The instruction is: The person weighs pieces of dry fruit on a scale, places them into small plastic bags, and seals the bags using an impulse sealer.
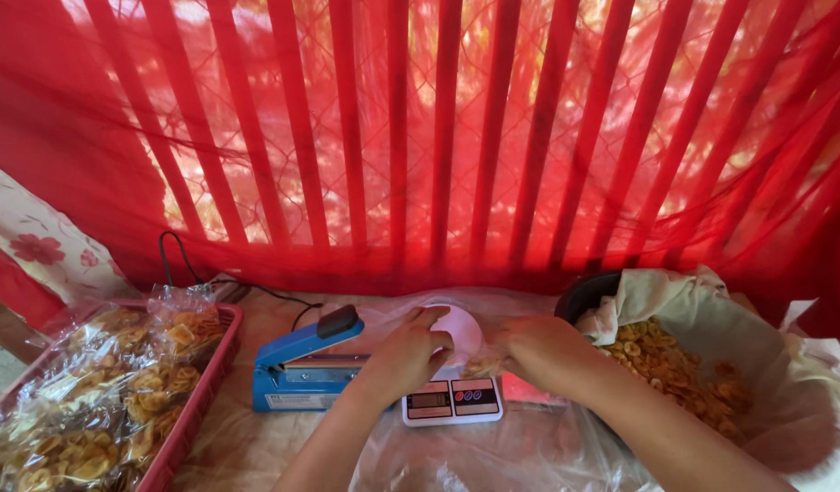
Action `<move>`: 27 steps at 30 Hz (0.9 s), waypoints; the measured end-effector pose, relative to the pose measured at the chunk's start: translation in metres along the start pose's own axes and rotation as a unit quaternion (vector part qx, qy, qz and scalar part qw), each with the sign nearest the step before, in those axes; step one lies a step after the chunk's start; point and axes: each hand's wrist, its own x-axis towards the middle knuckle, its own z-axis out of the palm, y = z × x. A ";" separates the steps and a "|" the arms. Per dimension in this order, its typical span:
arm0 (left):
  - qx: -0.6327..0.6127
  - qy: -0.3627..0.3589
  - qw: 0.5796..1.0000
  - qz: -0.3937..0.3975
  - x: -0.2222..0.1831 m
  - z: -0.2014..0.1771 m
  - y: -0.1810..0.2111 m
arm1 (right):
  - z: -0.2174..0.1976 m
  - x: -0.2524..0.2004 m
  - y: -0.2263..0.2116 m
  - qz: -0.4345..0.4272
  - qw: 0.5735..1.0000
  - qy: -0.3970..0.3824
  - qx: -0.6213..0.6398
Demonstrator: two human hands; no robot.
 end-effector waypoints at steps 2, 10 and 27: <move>-0.027 -0.011 1.000 -0.003 0.006 -0.003 0.001 | -0.006 -0.007 0.004 0.022 1.000 0.002 0.014; -0.122 -0.095 0.988 0.008 0.010 -0.035 0.024 | 0.004 -0.021 0.003 -0.035 0.979 -0.077 0.188; -0.395 0.044 0.913 -0.088 -0.018 0.024 0.013 | -0.033 -0.031 -0.011 -0.019 0.988 0.036 0.149</move>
